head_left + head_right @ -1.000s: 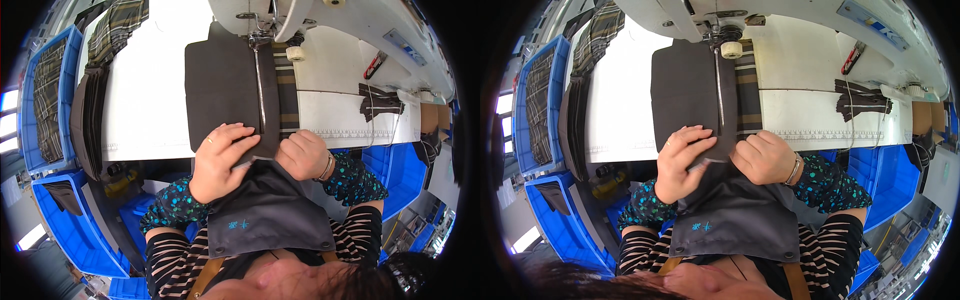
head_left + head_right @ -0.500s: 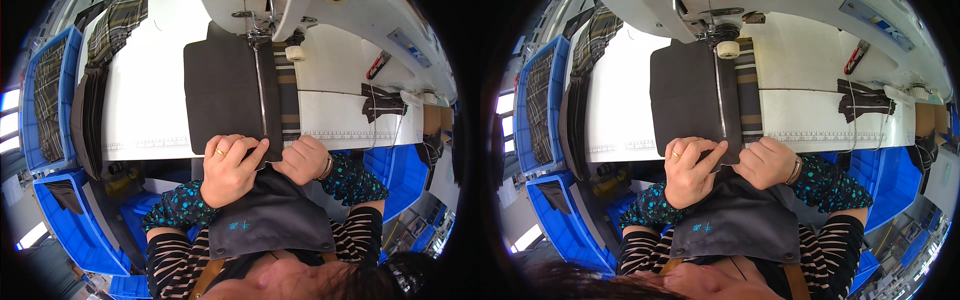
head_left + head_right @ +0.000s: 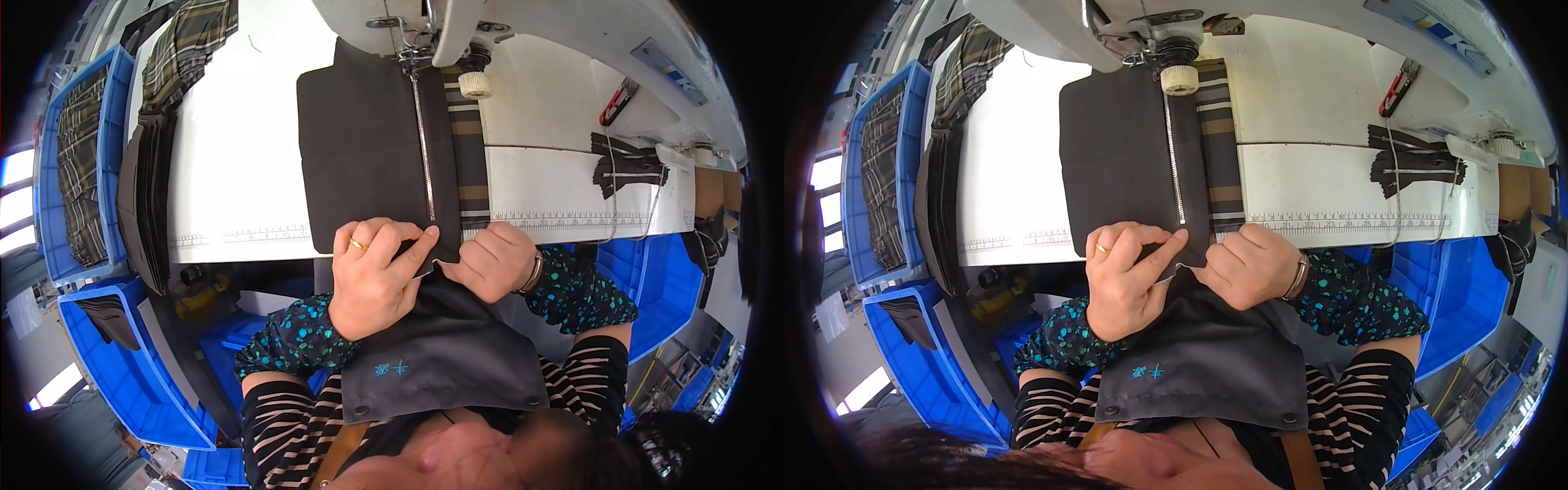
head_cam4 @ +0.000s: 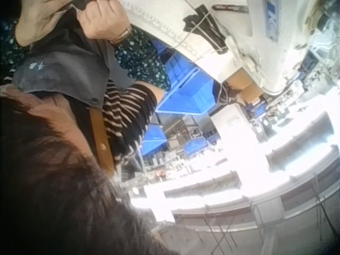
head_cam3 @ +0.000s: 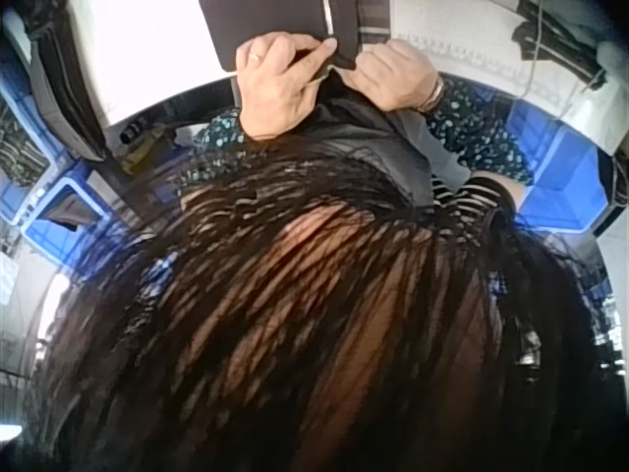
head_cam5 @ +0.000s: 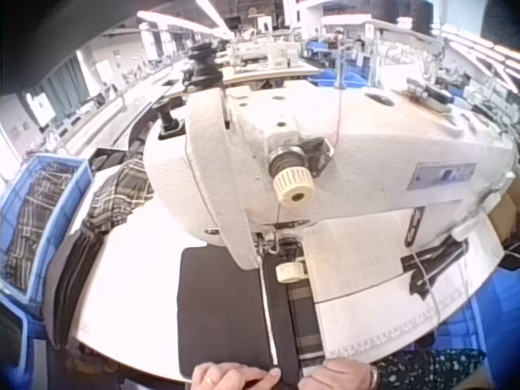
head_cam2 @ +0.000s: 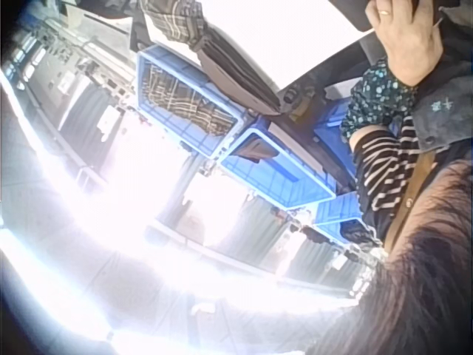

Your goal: The person aligns a zipper onto a dark fabric piece and sews it using an industrial sewing machine. They guide the fabric through the machine, stitch along the zipper teeth, and trim the excess thread after completion.

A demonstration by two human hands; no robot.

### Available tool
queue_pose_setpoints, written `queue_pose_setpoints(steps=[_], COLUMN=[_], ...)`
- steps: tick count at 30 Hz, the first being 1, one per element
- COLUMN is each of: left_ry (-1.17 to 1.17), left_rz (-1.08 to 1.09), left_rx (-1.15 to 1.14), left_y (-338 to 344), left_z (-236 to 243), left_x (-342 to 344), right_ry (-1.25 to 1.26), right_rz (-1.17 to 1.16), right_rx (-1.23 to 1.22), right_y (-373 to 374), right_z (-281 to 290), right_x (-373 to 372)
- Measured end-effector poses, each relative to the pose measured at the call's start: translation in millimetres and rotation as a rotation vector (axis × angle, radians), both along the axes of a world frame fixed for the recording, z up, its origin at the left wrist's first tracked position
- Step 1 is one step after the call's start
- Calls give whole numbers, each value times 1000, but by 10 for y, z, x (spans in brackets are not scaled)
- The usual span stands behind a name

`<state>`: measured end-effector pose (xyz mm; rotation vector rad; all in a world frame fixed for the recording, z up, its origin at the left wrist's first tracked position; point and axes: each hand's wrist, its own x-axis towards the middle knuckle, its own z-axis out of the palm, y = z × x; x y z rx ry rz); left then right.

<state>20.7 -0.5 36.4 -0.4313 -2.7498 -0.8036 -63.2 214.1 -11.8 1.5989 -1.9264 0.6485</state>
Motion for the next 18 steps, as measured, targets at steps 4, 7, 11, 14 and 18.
queue_pose_setpoints(steps=[4,7,11,14,18], left_ry=[-4,38,12,21,54], left_rz=[-16,-10,-20,-60,-92], left_rx=[-69,-166,-241,-304,-285], left_y=[-21,19,16,-7,-51], left_z=[18,28,56,55,100], left_x=[3,4,52,40,-19], right_ry=[-68,-192,-271,-246,-242], right_rz=[41,78,-85,-134,-89], right_rx=[-5,-63,191,207,320], right_y=[20,46,65,-158,-265], right_z=[52,175,489,446,353], right_x=[23,-39,-353,-715,-867])
